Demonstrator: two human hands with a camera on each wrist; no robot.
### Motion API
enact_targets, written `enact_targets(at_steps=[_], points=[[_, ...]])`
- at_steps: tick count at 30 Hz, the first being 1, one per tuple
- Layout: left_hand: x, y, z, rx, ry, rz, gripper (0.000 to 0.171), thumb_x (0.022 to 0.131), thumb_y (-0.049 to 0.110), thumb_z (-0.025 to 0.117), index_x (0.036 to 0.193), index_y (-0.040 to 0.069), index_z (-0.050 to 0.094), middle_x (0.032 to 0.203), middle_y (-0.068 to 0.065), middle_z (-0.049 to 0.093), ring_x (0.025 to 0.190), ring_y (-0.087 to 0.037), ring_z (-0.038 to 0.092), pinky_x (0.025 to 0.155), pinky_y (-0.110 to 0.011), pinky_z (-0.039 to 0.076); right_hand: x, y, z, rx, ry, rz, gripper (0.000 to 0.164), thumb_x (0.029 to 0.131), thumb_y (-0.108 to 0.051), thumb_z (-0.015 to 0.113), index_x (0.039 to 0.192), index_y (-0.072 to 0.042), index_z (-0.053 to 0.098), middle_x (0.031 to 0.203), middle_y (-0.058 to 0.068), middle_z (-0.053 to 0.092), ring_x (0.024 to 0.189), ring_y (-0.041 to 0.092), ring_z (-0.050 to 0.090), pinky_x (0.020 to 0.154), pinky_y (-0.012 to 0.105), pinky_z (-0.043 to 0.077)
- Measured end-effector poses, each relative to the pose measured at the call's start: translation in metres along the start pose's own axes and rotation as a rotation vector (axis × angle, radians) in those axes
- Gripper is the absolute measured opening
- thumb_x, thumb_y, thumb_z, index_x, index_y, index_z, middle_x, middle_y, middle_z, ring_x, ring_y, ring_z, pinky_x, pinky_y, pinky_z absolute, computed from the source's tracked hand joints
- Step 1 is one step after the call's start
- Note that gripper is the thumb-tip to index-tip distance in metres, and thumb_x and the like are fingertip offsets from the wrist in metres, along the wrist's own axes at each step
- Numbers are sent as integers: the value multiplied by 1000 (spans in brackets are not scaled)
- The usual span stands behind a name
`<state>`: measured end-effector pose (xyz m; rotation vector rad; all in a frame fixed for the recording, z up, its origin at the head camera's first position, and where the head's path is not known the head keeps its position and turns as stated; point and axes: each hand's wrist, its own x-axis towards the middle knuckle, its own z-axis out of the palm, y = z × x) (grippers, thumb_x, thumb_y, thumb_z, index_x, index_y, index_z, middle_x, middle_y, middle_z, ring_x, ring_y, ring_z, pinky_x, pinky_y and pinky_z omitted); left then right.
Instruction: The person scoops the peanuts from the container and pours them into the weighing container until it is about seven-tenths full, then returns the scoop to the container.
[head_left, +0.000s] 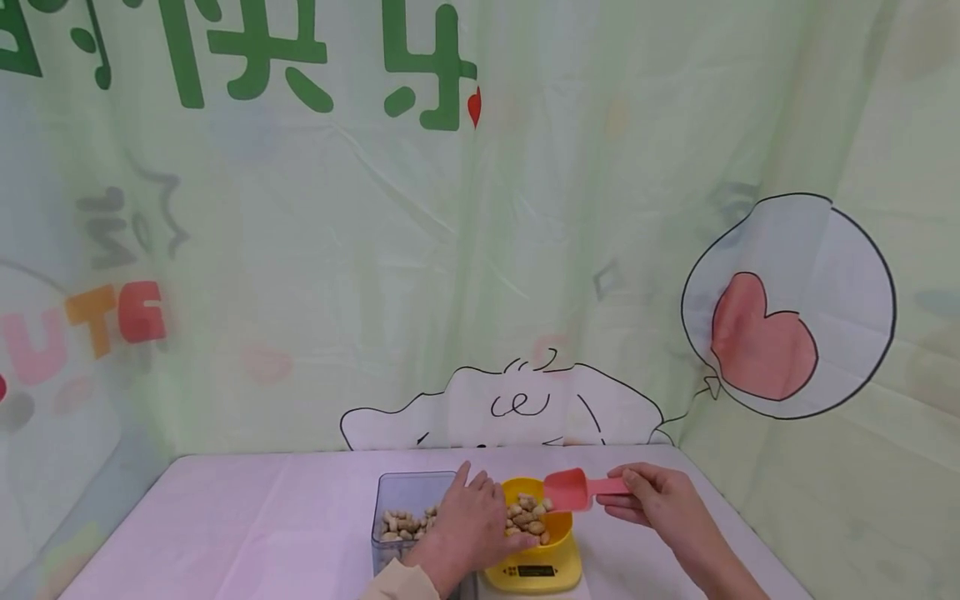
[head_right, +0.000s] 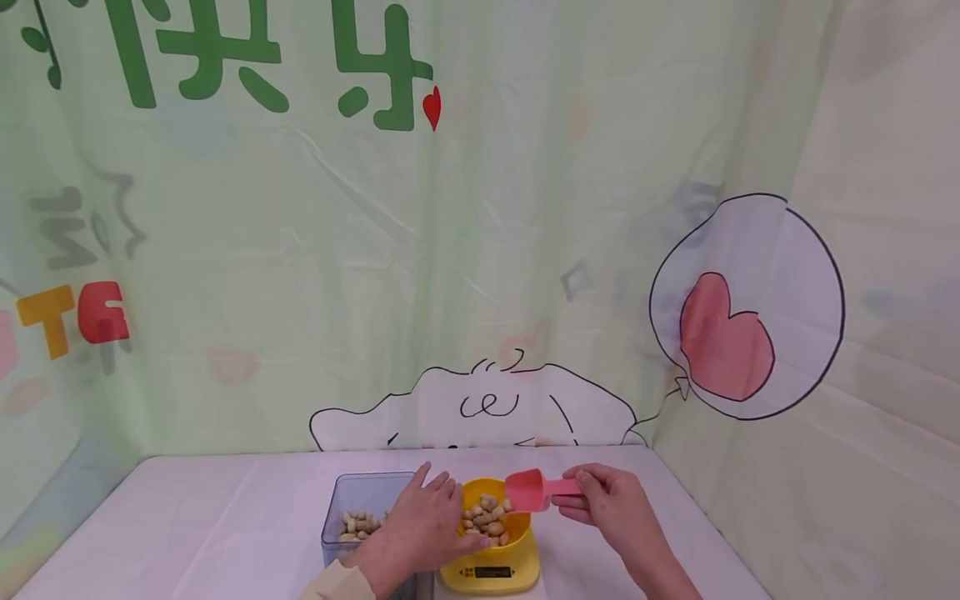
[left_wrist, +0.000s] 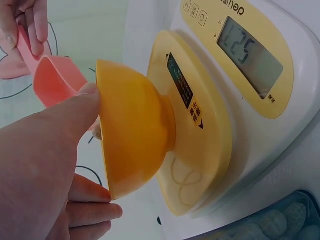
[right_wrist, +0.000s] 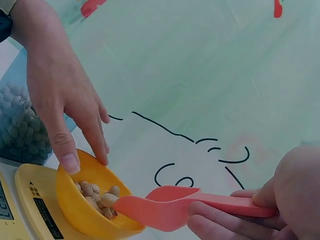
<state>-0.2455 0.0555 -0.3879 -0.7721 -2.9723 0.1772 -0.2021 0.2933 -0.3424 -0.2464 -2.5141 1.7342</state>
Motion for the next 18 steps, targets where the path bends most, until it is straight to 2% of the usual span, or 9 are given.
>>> enact_targets(at_steps=[9, 18], points=[[-1, 1, 1, 8, 8, -10, 90, 84, 84, 38, 133, 13, 63, 136, -1, 63, 133, -17, 52, 122, -48, 28, -2, -3, -8, -69, 21, -31, 29, 105, -7, 42, 122, 12, 58, 104, 20, 72, 85, 23, 75, 74, 33, 62], [-2, 1, -2, 9, 20, -3, 89, 84, 83, 40, 134, 12, 62, 135, -1, 63, 132, -17, 52, 122, -48, 28, -4, -6, -13, -45, 19, -46, 32, 106, -10, 42, 125, 12, 56, 107, 22, 72, 88, 23, 75, 76, 33, 62]])
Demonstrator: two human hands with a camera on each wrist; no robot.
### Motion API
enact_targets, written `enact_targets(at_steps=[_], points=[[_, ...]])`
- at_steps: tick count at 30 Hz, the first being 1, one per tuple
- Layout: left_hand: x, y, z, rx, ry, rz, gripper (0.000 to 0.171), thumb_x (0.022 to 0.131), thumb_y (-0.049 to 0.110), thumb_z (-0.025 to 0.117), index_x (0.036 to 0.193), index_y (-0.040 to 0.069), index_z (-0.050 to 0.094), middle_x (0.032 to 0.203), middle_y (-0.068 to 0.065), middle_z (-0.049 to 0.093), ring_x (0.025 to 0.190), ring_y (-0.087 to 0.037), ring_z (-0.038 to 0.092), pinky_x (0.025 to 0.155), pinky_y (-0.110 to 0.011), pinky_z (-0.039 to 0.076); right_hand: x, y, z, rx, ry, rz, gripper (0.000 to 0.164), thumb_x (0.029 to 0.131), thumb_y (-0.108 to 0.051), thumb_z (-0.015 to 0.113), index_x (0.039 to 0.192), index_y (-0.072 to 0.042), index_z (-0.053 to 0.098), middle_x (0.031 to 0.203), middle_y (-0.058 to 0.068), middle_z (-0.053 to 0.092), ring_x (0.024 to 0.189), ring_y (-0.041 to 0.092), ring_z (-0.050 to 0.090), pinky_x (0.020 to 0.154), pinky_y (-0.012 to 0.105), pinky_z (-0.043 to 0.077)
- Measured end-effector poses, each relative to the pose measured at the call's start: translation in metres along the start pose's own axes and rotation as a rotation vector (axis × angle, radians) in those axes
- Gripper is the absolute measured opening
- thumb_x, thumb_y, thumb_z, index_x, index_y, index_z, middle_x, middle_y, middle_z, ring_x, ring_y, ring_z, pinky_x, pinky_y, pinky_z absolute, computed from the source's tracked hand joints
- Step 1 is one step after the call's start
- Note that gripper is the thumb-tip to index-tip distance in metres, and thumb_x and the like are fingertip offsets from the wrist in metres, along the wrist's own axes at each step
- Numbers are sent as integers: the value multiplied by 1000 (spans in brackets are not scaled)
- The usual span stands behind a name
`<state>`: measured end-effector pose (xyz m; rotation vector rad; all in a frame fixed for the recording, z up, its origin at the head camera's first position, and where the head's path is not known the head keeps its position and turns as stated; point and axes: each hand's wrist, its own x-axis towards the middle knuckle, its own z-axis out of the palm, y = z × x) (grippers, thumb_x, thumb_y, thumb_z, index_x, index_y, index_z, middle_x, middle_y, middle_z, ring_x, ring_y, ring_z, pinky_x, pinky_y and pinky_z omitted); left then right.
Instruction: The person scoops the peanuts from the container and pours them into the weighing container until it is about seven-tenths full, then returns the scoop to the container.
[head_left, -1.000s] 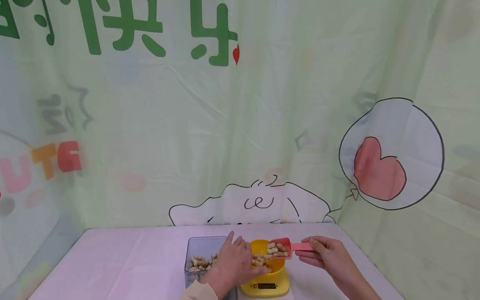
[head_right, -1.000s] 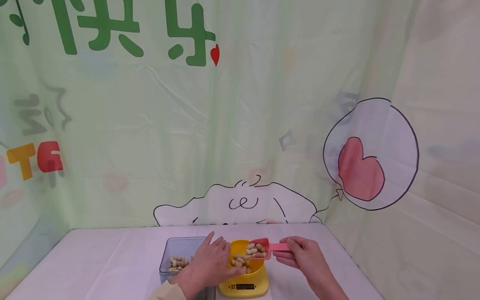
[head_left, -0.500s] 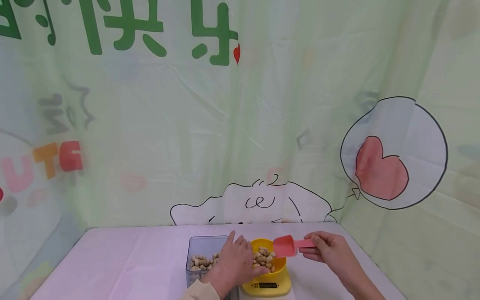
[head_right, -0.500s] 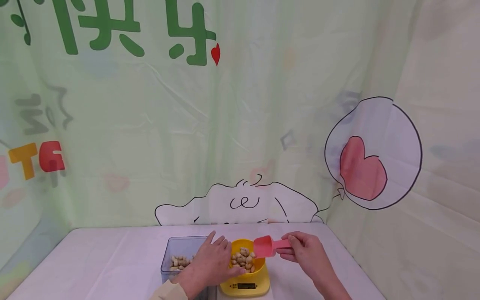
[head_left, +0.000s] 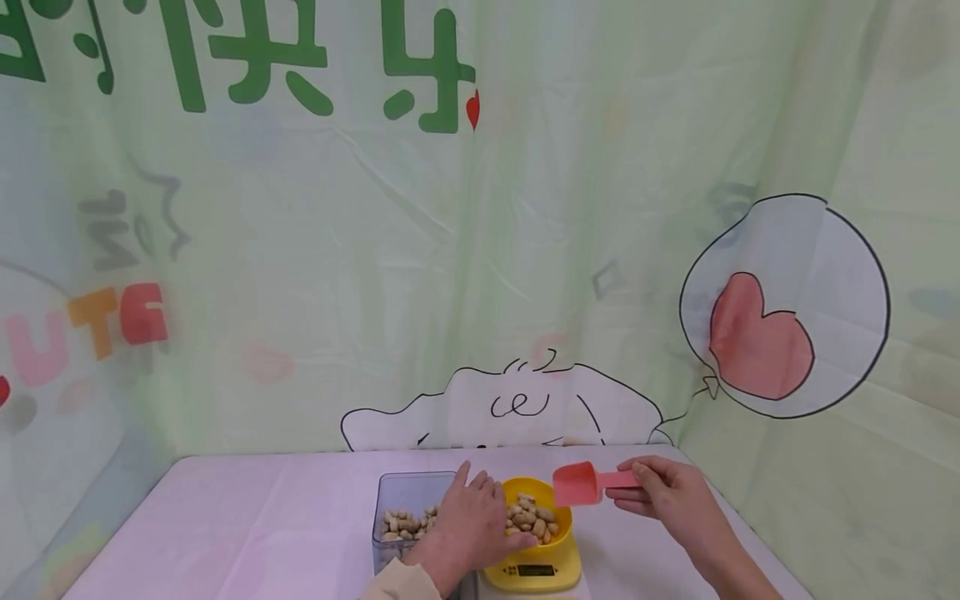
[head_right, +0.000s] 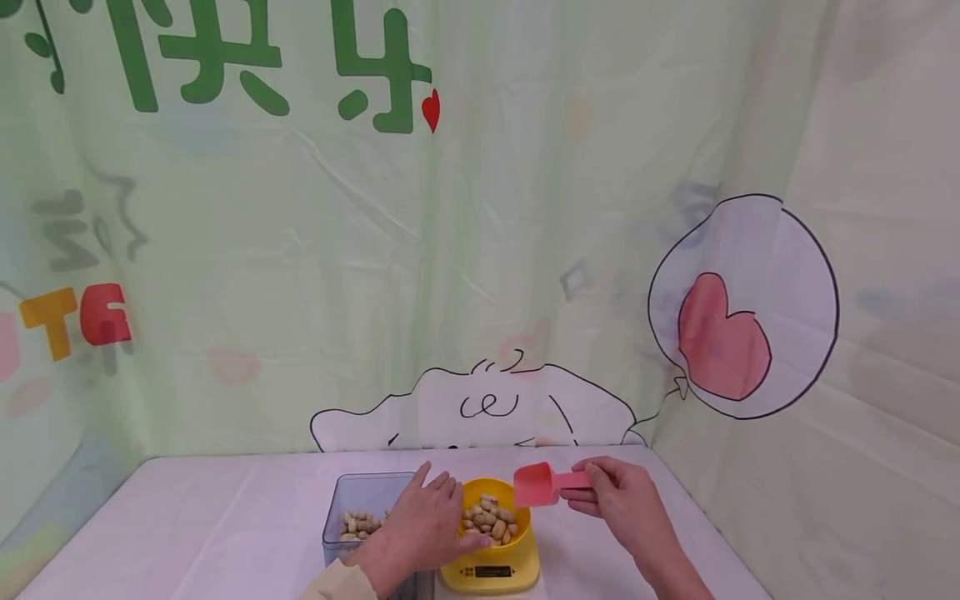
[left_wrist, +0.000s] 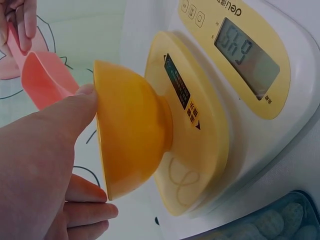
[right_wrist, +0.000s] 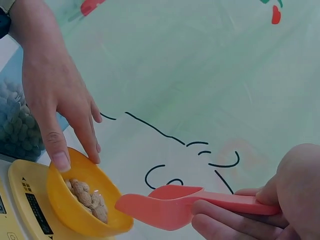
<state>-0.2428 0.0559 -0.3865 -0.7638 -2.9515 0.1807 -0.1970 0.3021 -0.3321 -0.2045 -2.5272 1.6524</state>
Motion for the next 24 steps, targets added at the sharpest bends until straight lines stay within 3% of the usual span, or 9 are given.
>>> enact_targets(at_steps=[7, 15, 24], points=[[0, -2, 1, -55, 9, -2, 88, 86, 80, 43, 137, 10, 59, 138, -3, 61, 133, -19, 51, 122, -49, 27, 0, -2, 4, 34, -11, 0, 34, 107, -13, 42, 128, 11, 54, 107, 19, 73, 89, 25, 75, 77, 33, 62], [-4, -9, -9, -332, 10, -39, 85, 91, 71, 48, 150, 8, 43, 156, -7, 43, 149, -24, 32, 124, -52, 20, 0, -4, 7, 134, -9, 16, 37, 107, -15, 41, 132, 11, 52, 106, 16, 73, 90, 25, 76, 78, 33, 62], [-17, -29, -26, -328, 113, -7, 90, 92, 72, 44, 154, 7, 34, 160, -8, 35, 151, -24, 29, 124, -49, 22, 0, -9, 15, 179, -18, 32, 39, 108, -17, 38, 134, 9, 50, 109, 16, 73, 92, 24, 75, 80, 33, 61]])
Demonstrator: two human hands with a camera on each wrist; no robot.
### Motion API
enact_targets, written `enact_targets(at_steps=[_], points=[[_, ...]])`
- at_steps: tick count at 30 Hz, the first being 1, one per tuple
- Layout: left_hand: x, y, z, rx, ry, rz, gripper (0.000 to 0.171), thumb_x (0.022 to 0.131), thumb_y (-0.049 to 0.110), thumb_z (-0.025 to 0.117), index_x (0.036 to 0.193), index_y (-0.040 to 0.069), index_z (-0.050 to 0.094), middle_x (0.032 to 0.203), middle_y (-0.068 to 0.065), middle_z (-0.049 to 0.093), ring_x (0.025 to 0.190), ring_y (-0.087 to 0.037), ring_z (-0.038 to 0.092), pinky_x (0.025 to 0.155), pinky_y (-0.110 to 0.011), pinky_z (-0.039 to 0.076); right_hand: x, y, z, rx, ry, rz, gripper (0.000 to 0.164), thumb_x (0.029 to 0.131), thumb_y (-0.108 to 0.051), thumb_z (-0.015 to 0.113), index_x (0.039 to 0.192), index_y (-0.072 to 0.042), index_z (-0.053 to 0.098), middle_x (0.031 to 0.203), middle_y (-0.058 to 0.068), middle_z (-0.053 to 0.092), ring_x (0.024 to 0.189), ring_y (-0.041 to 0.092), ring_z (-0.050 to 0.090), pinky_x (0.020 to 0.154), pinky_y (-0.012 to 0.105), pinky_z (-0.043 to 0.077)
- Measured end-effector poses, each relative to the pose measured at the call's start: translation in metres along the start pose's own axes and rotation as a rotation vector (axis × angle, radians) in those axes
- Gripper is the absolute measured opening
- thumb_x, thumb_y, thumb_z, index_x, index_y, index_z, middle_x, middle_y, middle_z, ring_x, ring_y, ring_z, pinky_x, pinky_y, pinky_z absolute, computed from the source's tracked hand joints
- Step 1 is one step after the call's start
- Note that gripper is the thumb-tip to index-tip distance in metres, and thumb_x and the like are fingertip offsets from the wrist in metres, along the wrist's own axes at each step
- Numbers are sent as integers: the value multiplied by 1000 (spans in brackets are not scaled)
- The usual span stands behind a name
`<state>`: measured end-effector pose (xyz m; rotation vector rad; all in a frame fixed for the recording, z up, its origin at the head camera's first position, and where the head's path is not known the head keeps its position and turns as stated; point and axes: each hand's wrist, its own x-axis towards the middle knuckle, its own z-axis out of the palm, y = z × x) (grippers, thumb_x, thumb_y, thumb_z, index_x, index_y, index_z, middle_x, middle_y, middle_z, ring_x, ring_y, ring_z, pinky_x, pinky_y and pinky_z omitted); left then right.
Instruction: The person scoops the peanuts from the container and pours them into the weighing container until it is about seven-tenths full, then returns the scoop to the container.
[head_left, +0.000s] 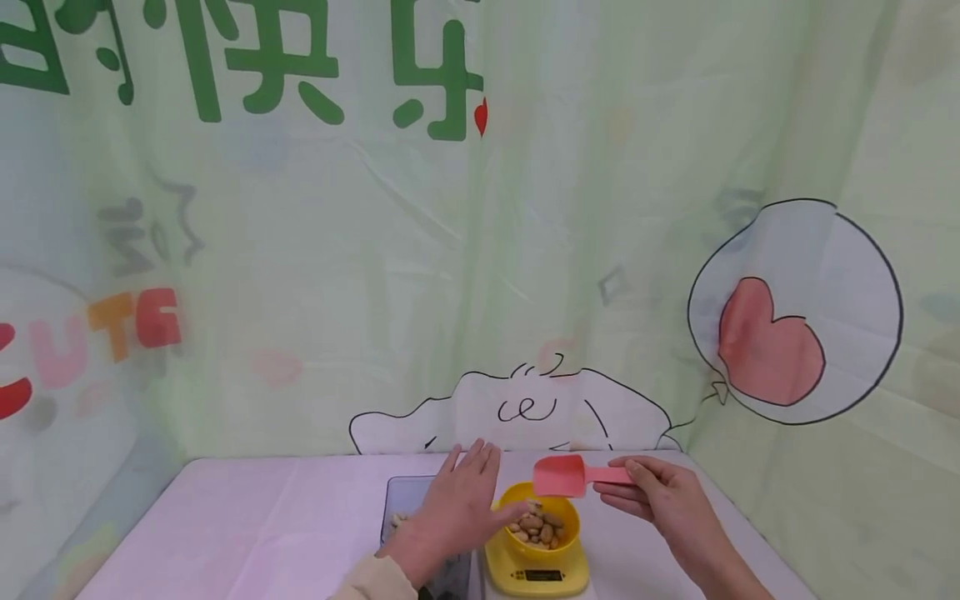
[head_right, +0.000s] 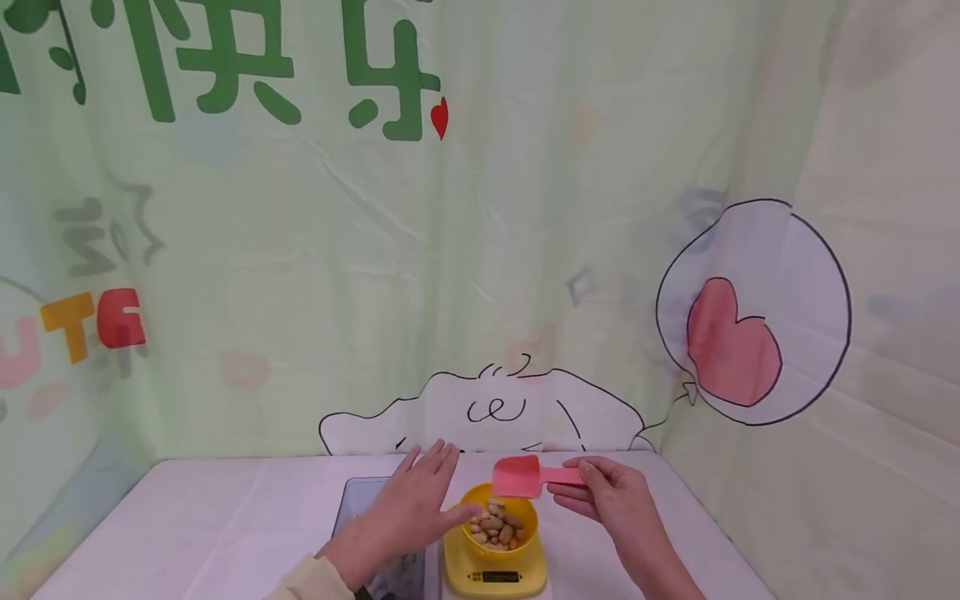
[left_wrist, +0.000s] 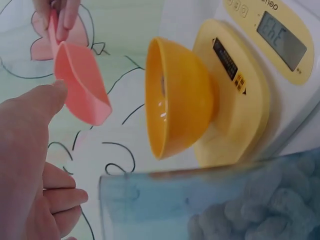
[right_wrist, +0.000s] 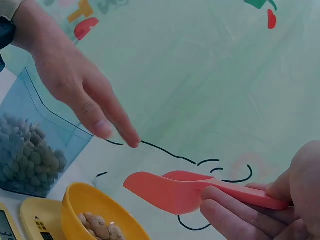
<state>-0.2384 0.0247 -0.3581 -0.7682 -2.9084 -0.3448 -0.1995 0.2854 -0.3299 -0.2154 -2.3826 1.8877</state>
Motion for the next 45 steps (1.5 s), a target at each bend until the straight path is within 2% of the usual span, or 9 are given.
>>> enact_targets(at_steps=[7, 26, 37, 45], points=[[-11, -19, -11, -112, -9, -33, 93, 92, 71, 46, 156, 6, 28, 163, -8, 30, 152, -25, 24, 124, -51, 21, 1, -3, 13, 28, -14, -3, 38, 108, -16, 39, 134, 9, 50, 109, 17, 73, 93, 25, 75, 79, 33, 61], [-37, -68, -25, -231, 76, -100, 92, 94, 65, 50, 155, 0, 27, 162, -15, 28, 153, -32, 21, 123, -57, 18, 6, -15, 40, 92, -45, -15, 38, 108, -17, 40, 134, 6, 53, 111, 17, 73, 96, 26, 75, 82, 35, 61], [-57, -89, -20, -288, 119, -137, 95, 93, 67, 49, 154, -3, 28, 162, -19, 28, 152, -35, 21, 123, -57, 18, 7, -23, 75, 87, -85, -31, 32, 107, -14, 43, 124, 7, 60, 107, 18, 74, 94, 29, 75, 79, 35, 62], [-71, -100, -11, -336, 70, -165, 104, 88, 74, 51, 154, -4, 28, 161, -20, 28, 152, -36, 21, 122, -59, 19, 8, -26, 94, 92, -143, -49, 31, 106, -14, 46, 121, 8, 62, 106, 19, 74, 93, 30, 75, 80, 40, 61]])
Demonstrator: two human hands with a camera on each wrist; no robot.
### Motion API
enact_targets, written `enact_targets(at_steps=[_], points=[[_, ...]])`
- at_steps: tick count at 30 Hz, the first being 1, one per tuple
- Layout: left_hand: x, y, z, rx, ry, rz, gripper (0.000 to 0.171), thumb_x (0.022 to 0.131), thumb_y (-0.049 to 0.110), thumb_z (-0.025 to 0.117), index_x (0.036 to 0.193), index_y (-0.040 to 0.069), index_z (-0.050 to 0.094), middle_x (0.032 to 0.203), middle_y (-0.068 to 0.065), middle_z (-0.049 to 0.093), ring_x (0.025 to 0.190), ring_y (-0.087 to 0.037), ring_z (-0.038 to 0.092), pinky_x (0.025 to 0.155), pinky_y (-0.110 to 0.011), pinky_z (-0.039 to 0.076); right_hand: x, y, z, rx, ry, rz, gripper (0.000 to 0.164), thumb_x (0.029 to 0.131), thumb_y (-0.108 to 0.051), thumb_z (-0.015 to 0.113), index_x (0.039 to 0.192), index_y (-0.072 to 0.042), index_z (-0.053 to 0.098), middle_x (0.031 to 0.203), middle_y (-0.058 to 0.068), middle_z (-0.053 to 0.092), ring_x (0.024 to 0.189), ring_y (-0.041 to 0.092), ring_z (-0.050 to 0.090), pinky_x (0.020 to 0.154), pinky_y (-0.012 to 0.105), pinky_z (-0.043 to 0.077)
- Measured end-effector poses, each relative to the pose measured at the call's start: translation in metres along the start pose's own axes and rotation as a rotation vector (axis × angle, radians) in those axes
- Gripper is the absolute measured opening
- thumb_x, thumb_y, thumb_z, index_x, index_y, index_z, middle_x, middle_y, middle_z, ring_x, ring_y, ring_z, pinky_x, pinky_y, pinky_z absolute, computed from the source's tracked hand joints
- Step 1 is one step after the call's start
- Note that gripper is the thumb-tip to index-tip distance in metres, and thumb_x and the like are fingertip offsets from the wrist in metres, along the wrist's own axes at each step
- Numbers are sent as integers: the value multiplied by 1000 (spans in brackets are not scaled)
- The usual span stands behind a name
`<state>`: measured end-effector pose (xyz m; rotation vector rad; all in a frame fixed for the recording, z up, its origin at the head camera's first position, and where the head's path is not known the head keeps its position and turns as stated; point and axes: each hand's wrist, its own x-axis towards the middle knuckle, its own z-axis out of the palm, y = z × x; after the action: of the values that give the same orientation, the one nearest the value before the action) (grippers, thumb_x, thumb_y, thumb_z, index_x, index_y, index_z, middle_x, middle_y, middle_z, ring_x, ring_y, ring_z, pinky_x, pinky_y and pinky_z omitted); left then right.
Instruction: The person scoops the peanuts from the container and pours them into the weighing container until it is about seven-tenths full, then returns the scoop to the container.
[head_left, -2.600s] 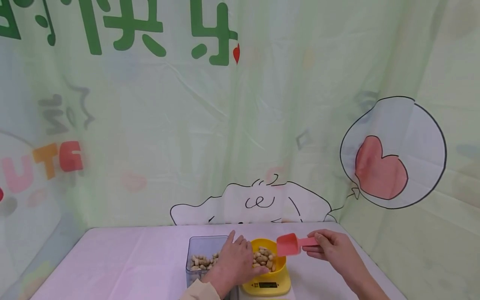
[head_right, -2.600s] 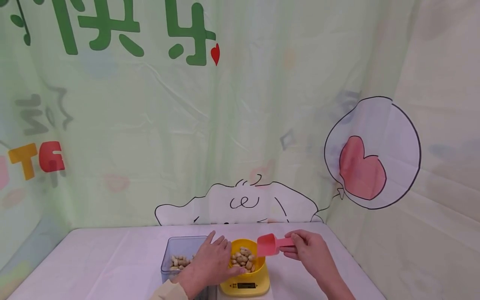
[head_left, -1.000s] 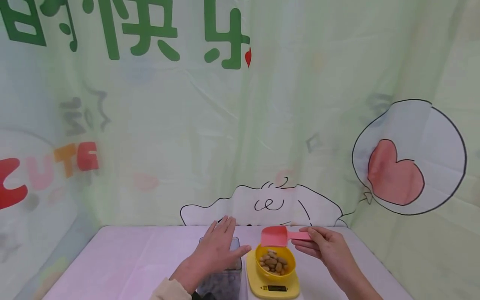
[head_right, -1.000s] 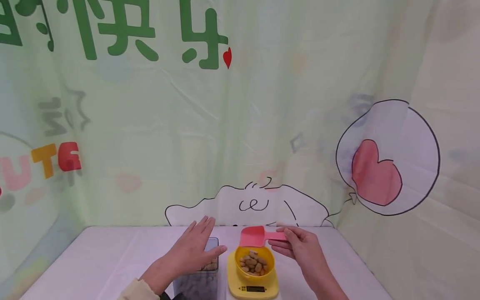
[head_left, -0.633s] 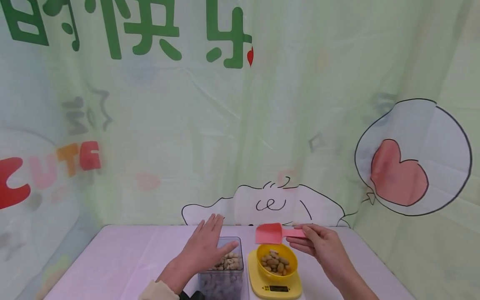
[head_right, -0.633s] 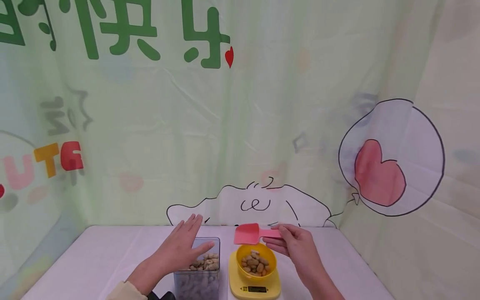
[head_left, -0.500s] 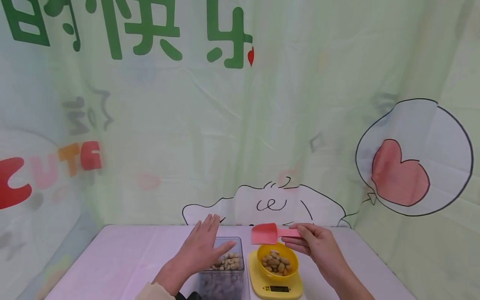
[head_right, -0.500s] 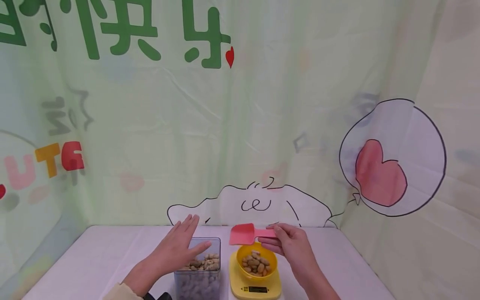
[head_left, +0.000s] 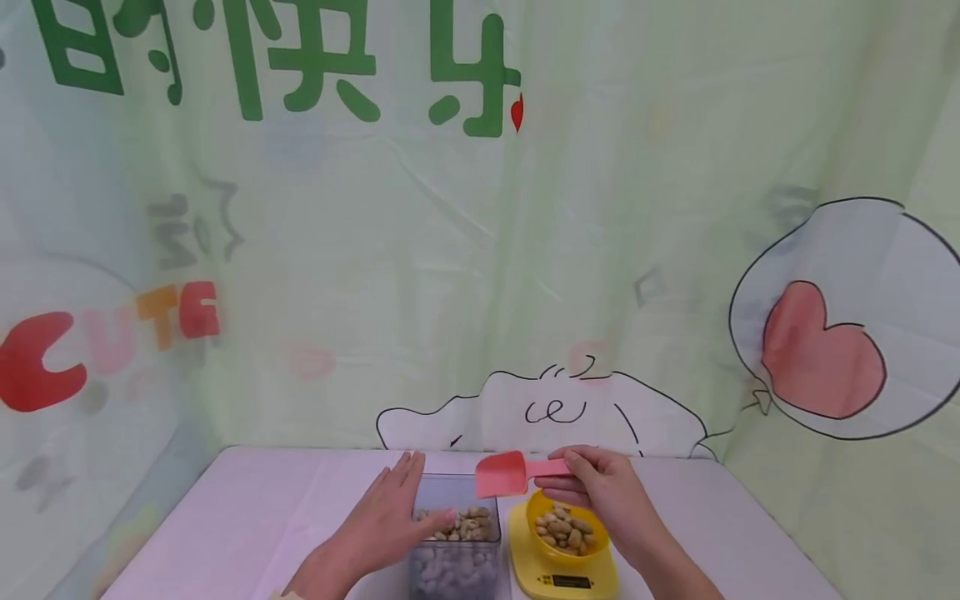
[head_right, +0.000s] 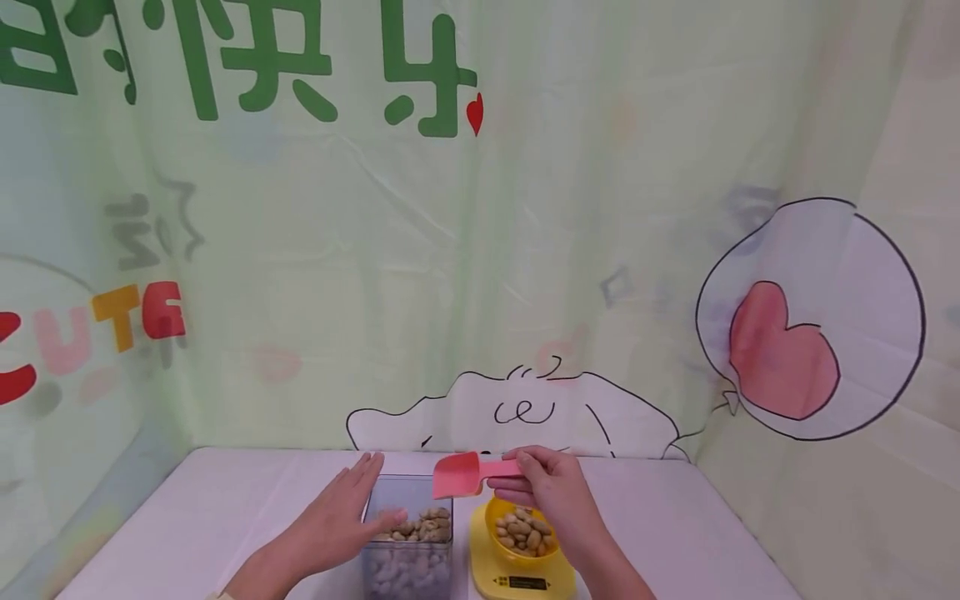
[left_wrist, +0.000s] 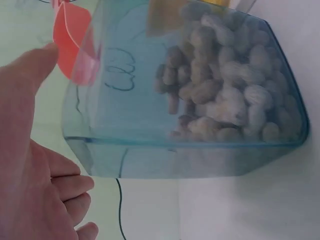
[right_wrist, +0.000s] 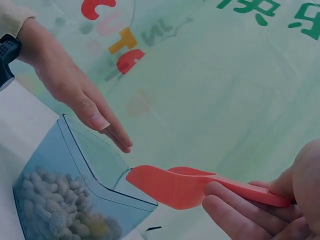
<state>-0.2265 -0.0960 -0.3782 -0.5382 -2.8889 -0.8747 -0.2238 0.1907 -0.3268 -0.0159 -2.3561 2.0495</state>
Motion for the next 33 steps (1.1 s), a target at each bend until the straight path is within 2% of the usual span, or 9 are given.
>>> enact_targets(at_steps=[4, 9, 14, 18, 25, 29, 33], points=[[-3, -3, 7, 16, -17, -10, 111, 83, 76, 55, 154, -4, 26, 161, -20, 28, 151, -36, 24, 121, -60, 21, 2, 1, 8, -21, -56, -3, 31, 105, -13, 46, 121, 9, 61, 105, 21, 74, 93, 31, 75, 80, 39, 62], [-3, -3, 16, 17, 5, -53, 122, 76, 82, 56, 156, -3, 20, 164, -19, 21, 153, -36, 19, 122, -59, 20, 4, 2, 17, -49, -106, 2, 31, 105, -14, 48, 120, 8, 62, 100, 20, 75, 90, 30, 75, 78, 38, 62], [-4, -4, 20, 18, 41, -68, 124, 75, 81, 60, 156, -4, 19, 164, -19, 19, 154, -36, 16, 123, -57, 19, 3, -1, 27, -79, -166, -12, 29, 105, -11, 47, 119, 10, 62, 99, 20, 74, 86, 27, 75, 77, 36, 62], [-3, -5, 21, 38, 48, -72, 125, 73, 81, 61, 155, -5, 21, 164, -19, 21, 153, -36, 17, 123, -57, 20, 2, -4, 36, -135, -180, -43, 26, 104, -8, 47, 114, 10, 63, 94, 17, 73, 84, 25, 75, 76, 37, 62], [-2, -6, 23, 67, 62, -61, 127, 72, 85, 58, 155, -5, 23, 163, -20, 23, 153, -36, 19, 122, -57, 21, 0, -7, 51, -319, -221, -121, 22, 101, -5, 50, 104, 7, 68, 86, 13, 70, 73, 20, 73, 69, 35, 63], [-2, -6, 23, 78, 61, -58, 127, 72, 85, 57, 154, -6, 23, 163, -21, 23, 153, -36, 19, 122, -58, 21, 1, -9, 59, -448, -259, -131, 20, 99, -1, 51, 99, 5, 69, 84, 10, 67, 68, 16, 70, 65, 31, 62], [-3, -5, 22, 76, 49, -65, 127, 72, 86, 56, 155, -5, 22, 163, -21, 22, 153, -37, 18, 122, -58, 21, 3, -12, 67, -523, -265, -120, 19, 98, 1, 51, 95, 4, 70, 79, 9, 66, 64, 16, 68, 63, 30, 62]])
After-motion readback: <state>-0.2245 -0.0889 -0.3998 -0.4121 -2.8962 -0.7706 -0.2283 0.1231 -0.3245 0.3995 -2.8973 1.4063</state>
